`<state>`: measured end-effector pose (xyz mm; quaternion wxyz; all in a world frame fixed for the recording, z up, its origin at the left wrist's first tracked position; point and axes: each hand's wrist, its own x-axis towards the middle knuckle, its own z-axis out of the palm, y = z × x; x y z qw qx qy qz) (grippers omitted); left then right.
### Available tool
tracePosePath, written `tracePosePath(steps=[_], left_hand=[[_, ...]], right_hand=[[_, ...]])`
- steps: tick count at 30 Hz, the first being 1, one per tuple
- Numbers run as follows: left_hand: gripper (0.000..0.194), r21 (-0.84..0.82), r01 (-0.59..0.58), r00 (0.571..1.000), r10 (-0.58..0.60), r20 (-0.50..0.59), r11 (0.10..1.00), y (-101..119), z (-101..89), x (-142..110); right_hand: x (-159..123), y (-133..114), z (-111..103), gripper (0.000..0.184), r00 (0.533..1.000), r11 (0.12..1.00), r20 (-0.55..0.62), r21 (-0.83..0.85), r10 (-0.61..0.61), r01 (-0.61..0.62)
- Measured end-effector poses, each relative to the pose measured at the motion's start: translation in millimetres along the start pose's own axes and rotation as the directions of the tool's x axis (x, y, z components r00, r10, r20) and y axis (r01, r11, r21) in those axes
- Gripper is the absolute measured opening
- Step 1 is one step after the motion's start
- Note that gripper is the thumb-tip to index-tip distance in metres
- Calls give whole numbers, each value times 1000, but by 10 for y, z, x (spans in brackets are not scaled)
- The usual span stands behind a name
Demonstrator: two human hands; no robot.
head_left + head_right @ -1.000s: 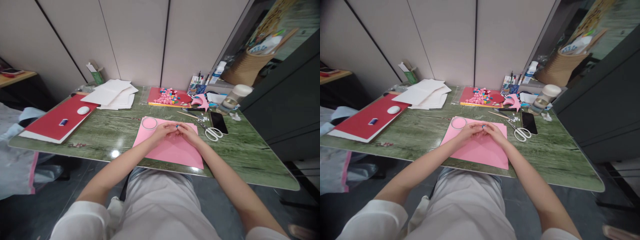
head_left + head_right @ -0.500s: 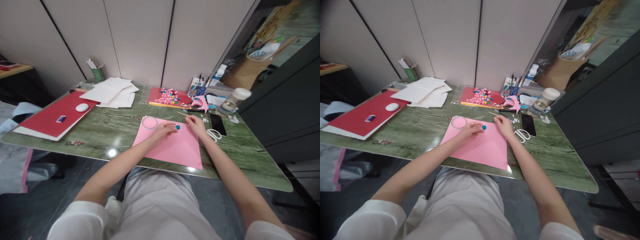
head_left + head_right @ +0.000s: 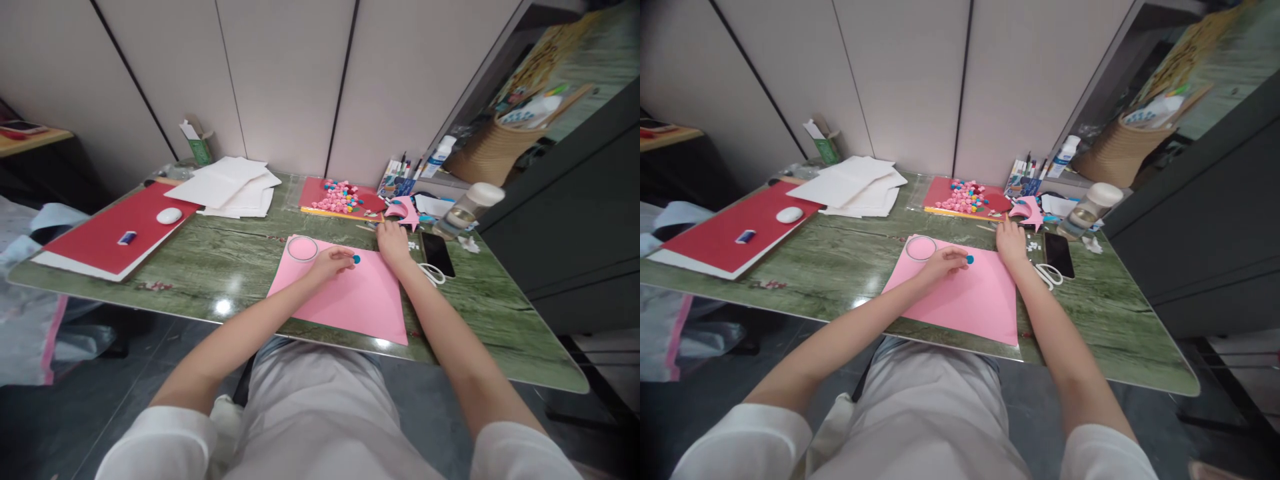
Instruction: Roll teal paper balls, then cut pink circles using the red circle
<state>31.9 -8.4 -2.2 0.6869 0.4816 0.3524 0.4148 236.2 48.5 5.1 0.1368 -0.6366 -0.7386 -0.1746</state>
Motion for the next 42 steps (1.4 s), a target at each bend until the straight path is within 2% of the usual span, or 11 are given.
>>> tracePosePath(steps=[2, 3, 5, 8, 10, 17, 25, 32, 38, 42], left_hand=[[29, -2, 6, 1000, -6, -14, 1000, -17, -14, 18], [29, -9, 3, 1000, -3, -21, 1000, -25, -18, 28], [29, -31, -10, 999, 9, -37, 999, -33, -21, 47], [29, -47, -21, 998, 18, -54, 999, -36, -23, 67], [29, -29, -14, 998, 13, -60, 999, -40, -25, 74], [28, 18, 1, 998, 0, -66, 1000, -85, -13, 71], [29, -3, 8, 998, -8, -69, 1000, -60, 7, 59], [26, 13, -13, 997, 14, -78, 1000, -74, 14, 54], [26, 59, -48, 996, 52, -73, 997, -72, 20, 34], [23, 78, -74, 994, 80, -73, 994, -64, 19, 30]], right_hand=[[-56, -55, -177, 21, 993, 980, -114, 198, 38, -15], [-107, -94, -274, 19, 984, 939, -167, 343, 56, 5], [-251, -195, -457, 19, 974, 779, -213, 622, 73, 78], [-503, -356, -622, 19, 953, 518, -250, 846, 169, 130], [-634, -428, -642, 17, 948, 462, -243, 878, 207, 124], [-761, -467, -595, 15, 955, 577, -257, 807, 150, 127], [-759, -495, -670, 9, 929, 736, -371, 633, 16, 240], [-761, -500, -672, 9, 919, 754, -394, 594, -30, 279], [-765, -503, -598, 12, 891, 702, -429, 590, -147, 399], [-771, -502, -558, 12, 879, 710, -432, 553, -203, 436]])
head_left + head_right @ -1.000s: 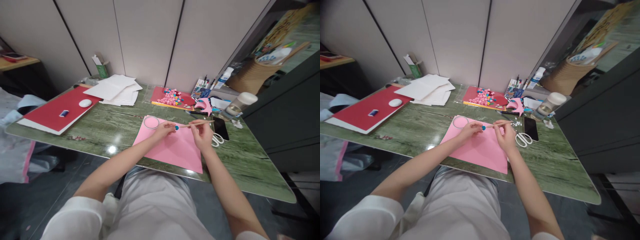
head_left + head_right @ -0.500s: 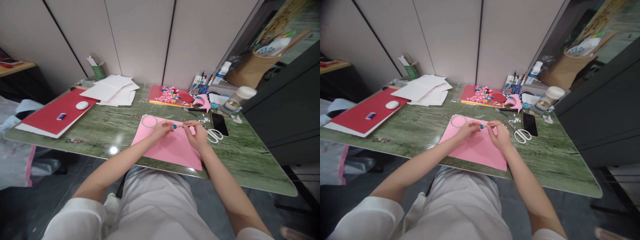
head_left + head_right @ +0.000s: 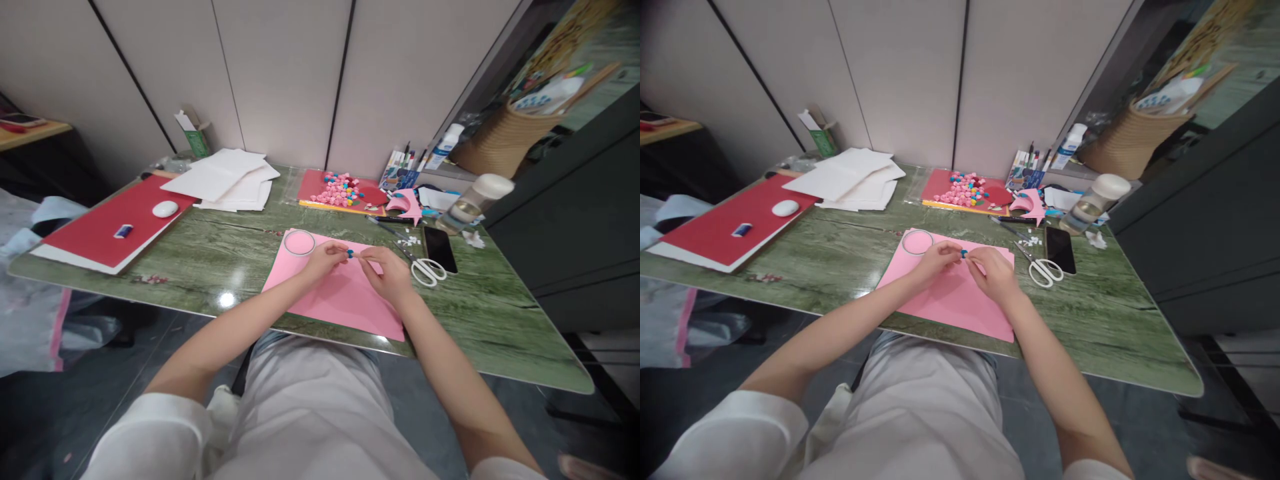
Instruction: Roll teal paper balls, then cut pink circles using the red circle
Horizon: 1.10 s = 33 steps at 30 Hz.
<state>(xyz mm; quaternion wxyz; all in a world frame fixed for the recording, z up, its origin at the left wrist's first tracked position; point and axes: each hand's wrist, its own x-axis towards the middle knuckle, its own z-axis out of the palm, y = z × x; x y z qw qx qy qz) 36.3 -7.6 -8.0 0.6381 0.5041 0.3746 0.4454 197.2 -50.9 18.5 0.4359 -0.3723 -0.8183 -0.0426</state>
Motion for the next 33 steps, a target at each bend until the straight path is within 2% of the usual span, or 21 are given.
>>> tracePosePath(steps=[4, 10, 16, 21, 24, 27, 33], left_hand=[[22, 14, -21, 1000, 21, -8, 1000, -17, -4, 9], [21, -23, -58, 998, 58, -9, 998, -53, 0, 18], [21, -29, -11, 1000, 11, 3, 1000, -41, 39, -21], [19, -13, -28, 1000, 28, -1, 1000, -34, 56, -35], [20, -7, -21, 1000, 21, 2, 1000, -48, 48, -23], [21, -14, -63, 998, 63, 12, 998, -82, 36, 4], [19, -20, -123, 992, 123, -5, 992, -139, 26, 53]], right_hand=[[-4, -12, 3, 9, 1000, 999, 9, -37, -28, 28], [-3, -21, 3, 4, 999, 996, 33, -90, -4, 7], [3, -13, 7, 17, 1000, 981, -9, -191, 7, -9], [0, -19, 28, 27, 998, 969, 2, -238, -71, 69], [1, -19, 34, 28, 994, 967, -11, -235, -108, 102], [9, -27, 24, 27, 992, 967, -6, -228, -123, 118], [30, -125, 2, 23, 999, 973, -30, -230, -27, 19]])
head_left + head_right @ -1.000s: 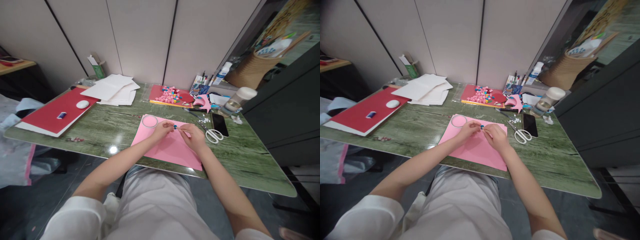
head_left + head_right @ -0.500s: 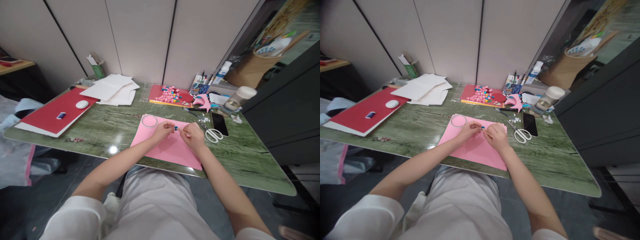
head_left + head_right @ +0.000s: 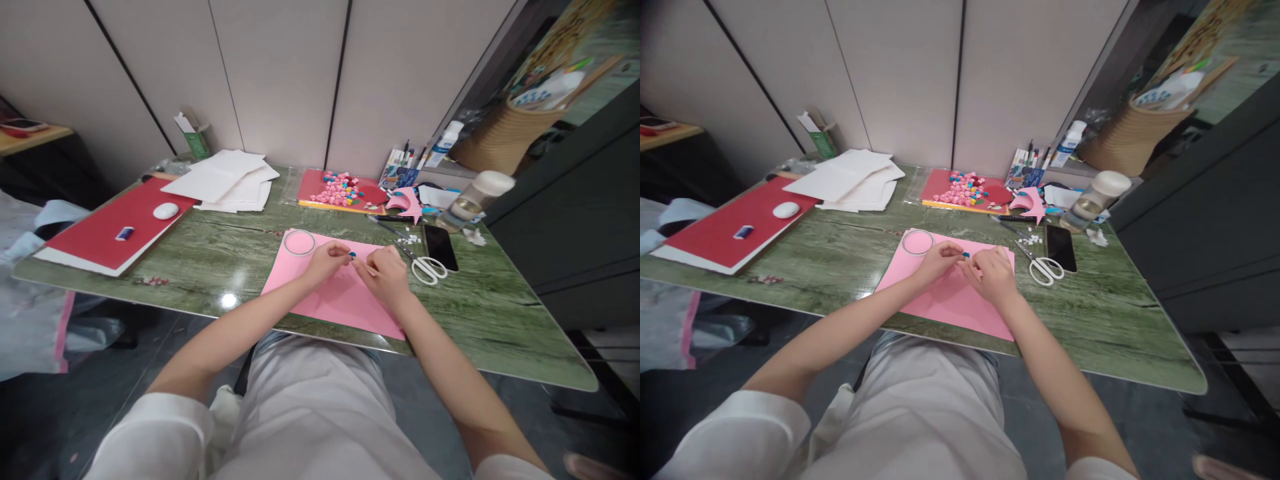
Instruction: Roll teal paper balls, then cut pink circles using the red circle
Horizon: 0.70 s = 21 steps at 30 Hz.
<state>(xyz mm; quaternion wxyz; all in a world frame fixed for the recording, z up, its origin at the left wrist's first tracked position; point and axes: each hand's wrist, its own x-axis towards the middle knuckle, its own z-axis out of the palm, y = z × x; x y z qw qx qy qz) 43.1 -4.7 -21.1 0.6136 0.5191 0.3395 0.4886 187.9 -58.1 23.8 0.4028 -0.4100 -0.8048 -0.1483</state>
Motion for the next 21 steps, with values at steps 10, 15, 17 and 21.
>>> tracePosePath(steps=[10, 15, 17, 21], left_hand=[[19, -43, -7, 997, 4, -77, 999, 80, -24, 22], [21, -69, -12, 994, 4, -111, 998, 49, -41, 36], [21, -81, -14, 993, 4, -119, 997, 43, -43, 34], [20, -95, -20, 993, 9, -119, 995, 46, -46, 27]], right_hand=[[10, -80, -12, 18, 997, 996, 38, 68, -66, 64], [9, -52, -13, 17, 996, 995, 28, 45, -86, 85], [6, -49, -6, 16, 996, 996, 38, 40, -87, 85], [-12, -32, 14, 13, 996, 997, 46, 21, -81, 80]])
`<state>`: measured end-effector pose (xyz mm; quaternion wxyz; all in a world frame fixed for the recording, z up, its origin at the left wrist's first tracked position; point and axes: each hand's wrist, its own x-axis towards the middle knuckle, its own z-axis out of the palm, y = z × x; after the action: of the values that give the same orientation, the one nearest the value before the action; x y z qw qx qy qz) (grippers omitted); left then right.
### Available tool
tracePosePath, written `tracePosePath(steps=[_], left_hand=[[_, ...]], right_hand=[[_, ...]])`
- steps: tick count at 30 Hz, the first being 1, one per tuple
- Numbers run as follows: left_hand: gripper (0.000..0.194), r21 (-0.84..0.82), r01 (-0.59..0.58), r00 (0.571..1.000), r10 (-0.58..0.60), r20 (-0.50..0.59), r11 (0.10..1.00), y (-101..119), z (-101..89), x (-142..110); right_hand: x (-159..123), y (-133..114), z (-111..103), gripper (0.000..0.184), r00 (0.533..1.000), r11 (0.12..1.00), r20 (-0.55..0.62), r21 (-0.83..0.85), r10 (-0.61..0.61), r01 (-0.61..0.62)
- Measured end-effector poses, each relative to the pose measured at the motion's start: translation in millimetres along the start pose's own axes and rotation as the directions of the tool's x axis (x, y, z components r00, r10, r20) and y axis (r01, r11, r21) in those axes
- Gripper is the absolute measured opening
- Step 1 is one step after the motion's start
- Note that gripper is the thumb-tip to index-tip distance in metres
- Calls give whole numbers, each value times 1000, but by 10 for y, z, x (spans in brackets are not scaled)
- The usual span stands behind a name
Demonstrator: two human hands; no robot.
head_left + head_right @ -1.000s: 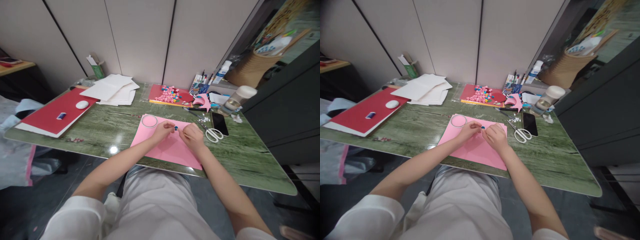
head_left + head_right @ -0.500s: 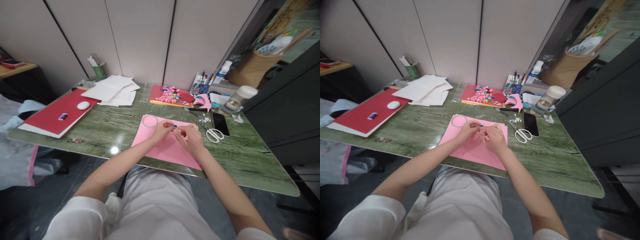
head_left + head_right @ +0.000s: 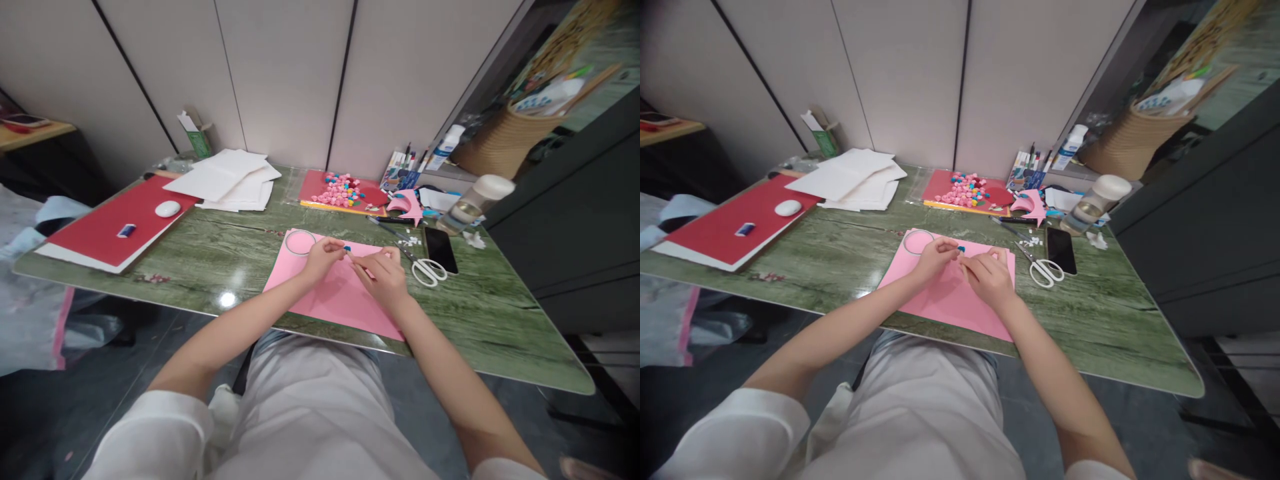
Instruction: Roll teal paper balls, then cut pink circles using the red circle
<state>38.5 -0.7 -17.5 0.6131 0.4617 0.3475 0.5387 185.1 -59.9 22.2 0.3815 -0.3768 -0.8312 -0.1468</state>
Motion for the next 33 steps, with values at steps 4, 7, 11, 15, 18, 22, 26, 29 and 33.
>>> tracePosePath(steps=[4, 7, 11, 15, 18, 22, 26, 29, 33], left_hand=[[20, 10, -4, 1000, 4, -2, 1000, 18, 3, -11], [19, 25, -4, 1000, 4, 3, 1000, 36, 15, -28], [18, 76, -24, 1000, 23, 18, 997, 43, 29, -48], [17, 117, -53, 998, 50, 32, 992, 37, 32, -52], [18, 114, -56, 998, 53, 37, 992, 38, 33, -52], [18, 84, -24, 999, 22, 27, 996, 53, 44, -54], [19, 72, 8, 1000, -8, 3, 997, 75, 44, -44], [19, 83, 11, 1000, -10, -9, 996, 83, 22, -25], [20, 95, -16, 1000, 17, -10, 995, 65, -13, -3]], right_hand=[[-21, 28, 15, 8, 1000, 1000, -17, -23, 6, -7], [-26, 43, 20, 8, 999, 997, -31, -74, 10, -12], [-29, 58, 23, 19, 999, 989, -48, -145, 3, -10], [-48, 78, 25, 24, 999, 984, -46, -178, -15, 6], [-61, 85, 20, 23, 998, 985, -56, -174, -10, 0], [-41, 61, 4, 18, 996, 993, -70, -100, 56, -63], [2, 12, -4, 18, 995, 995, 2, -3, 102, -102], [21, -4, -1, 15, 997, 998, 53, 31, 51, -53], [21, 2, 0, 13, 999, 998, 45, 51, 30, -32]])
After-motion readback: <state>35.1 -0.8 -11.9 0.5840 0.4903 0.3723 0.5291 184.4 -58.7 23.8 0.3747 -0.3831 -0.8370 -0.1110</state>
